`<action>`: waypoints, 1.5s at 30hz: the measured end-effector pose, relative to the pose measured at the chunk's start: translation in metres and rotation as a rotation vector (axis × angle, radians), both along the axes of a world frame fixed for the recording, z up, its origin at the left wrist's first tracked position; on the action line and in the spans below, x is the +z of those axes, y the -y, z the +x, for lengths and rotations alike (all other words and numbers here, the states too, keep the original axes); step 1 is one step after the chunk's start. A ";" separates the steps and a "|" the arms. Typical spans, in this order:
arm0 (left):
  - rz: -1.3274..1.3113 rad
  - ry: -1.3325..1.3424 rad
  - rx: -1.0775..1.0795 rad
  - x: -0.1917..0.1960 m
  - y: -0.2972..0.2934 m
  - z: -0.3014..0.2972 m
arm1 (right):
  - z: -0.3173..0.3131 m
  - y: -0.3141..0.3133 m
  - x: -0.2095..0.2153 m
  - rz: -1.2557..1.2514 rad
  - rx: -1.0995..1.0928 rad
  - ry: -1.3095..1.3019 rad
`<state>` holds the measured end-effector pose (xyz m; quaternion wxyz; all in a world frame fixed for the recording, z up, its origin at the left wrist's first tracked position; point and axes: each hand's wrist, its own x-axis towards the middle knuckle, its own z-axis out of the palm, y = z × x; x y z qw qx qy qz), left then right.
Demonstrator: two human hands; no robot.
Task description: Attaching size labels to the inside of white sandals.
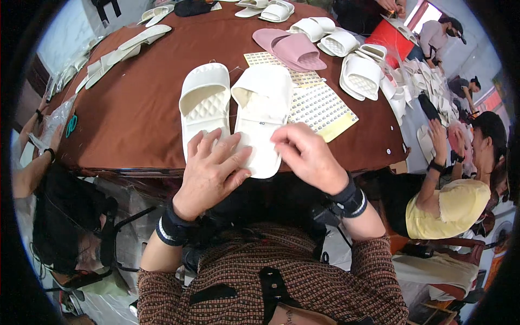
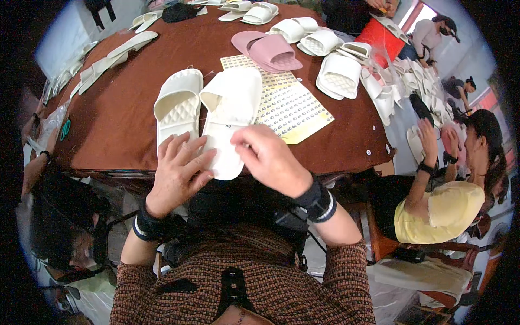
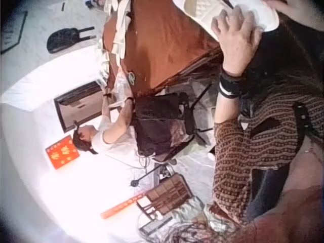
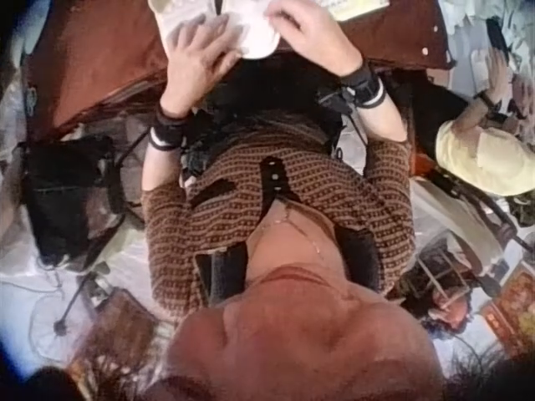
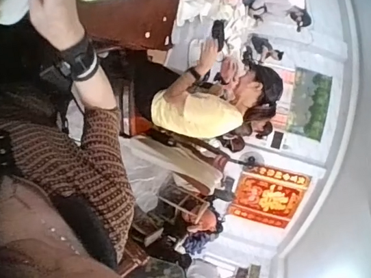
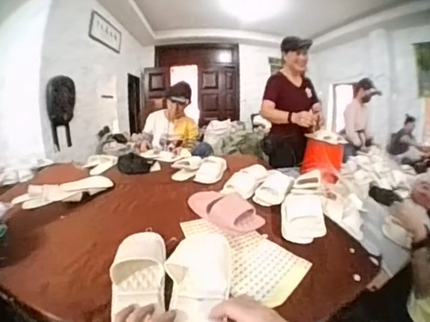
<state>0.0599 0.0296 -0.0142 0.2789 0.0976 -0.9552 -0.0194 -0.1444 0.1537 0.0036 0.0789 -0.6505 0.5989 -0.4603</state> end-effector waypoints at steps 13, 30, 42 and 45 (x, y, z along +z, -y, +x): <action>-0.008 -0.052 0.050 -0.006 -0.009 -0.004 | -0.012 0.050 -0.003 0.023 -0.019 -0.214; -0.010 -0.053 0.068 -0.008 -0.010 -0.005 | -0.018 0.057 -0.002 0.081 0.070 -0.280; -0.014 -0.047 0.064 -0.008 -0.009 -0.005 | -0.014 0.056 -0.001 0.115 0.046 -0.250; -0.009 -0.050 0.066 -0.008 -0.009 -0.005 | -0.014 0.056 0.000 0.121 0.042 -0.240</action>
